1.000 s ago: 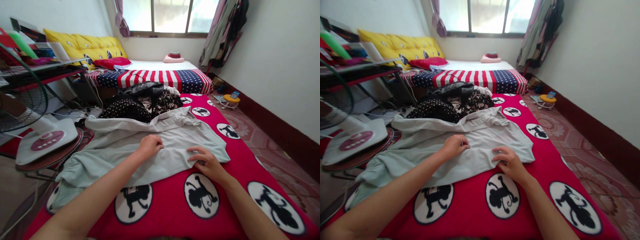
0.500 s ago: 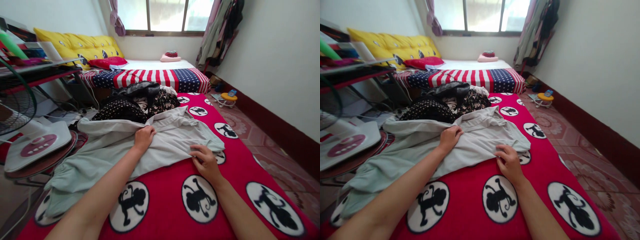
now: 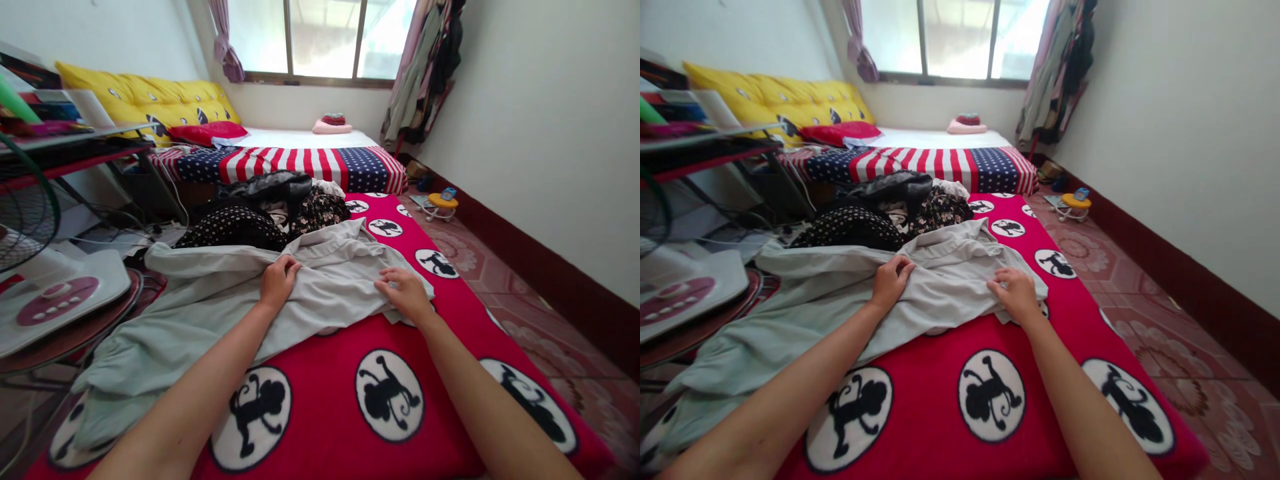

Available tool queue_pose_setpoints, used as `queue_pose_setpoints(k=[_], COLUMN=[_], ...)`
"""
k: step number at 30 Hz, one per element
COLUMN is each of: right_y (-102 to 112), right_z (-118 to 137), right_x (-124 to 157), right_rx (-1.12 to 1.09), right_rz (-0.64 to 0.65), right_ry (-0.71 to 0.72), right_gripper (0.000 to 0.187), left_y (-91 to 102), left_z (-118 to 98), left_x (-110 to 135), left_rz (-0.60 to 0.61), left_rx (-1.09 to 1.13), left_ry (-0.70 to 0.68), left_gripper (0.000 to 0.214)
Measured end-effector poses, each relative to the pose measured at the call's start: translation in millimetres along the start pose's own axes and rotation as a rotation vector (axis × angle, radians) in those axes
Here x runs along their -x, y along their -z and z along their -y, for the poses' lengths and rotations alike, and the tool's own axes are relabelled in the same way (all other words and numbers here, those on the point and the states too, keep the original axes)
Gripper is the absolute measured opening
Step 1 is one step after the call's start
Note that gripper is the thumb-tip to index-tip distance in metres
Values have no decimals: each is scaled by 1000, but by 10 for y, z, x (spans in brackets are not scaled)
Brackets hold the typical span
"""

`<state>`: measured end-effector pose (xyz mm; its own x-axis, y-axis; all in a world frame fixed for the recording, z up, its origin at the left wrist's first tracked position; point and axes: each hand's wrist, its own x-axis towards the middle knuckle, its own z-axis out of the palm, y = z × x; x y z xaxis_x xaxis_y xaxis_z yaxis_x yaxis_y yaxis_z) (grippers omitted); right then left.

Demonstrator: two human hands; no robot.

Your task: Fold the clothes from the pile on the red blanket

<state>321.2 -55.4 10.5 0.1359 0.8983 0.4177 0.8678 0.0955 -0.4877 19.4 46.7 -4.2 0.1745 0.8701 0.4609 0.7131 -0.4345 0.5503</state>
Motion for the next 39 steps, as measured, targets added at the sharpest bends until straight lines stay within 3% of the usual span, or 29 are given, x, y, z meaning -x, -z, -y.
queue_pose_setpoints(k=[2,6,11,16,19,22,24,27,30,34,39], right_y=[-30,-195,-447,-513,-489,-460,-467,-541,-645,-709,-682], right_z=[14,18,5,-36,-65,24,174,432,561,499,402], right_x=[-104,-206,-243,-247,-216,-145,-70,55,137,168,189], right_rx=[-38,0,229,265,201,91,19,-54,-7,-23,-153], right_rz=[9,-157,-37,-60,-156,-349,-390,-144,84,94,74], right_ry=[-82,-218,-361,-382,-282,-23,150,338,378,387,441], right_gripper=[26,34,30,24,20,19,20,19,16,17,16], left_y=[51,110,1,-50,77,261,347,374,360,544,1214], left_z=[-19,-8,122,152,61,-47,-93,-108,-81,-12,217], left_x=[-36,-132,-212,-245,-137,142,380,676,808,891,1213], left_rz=[-37,-47,96,159,171,191,281,432,474,487,273], left_rx=[-1,-60,-175,-227,-225,-140,-85,-170,-292,-262,-209], left_ry=[-2,1,-2,1,-47,-154,-220,-245,-210,-169,-187], left_gripper=[17,18,8,7,13,22,27,43,53,52,26])
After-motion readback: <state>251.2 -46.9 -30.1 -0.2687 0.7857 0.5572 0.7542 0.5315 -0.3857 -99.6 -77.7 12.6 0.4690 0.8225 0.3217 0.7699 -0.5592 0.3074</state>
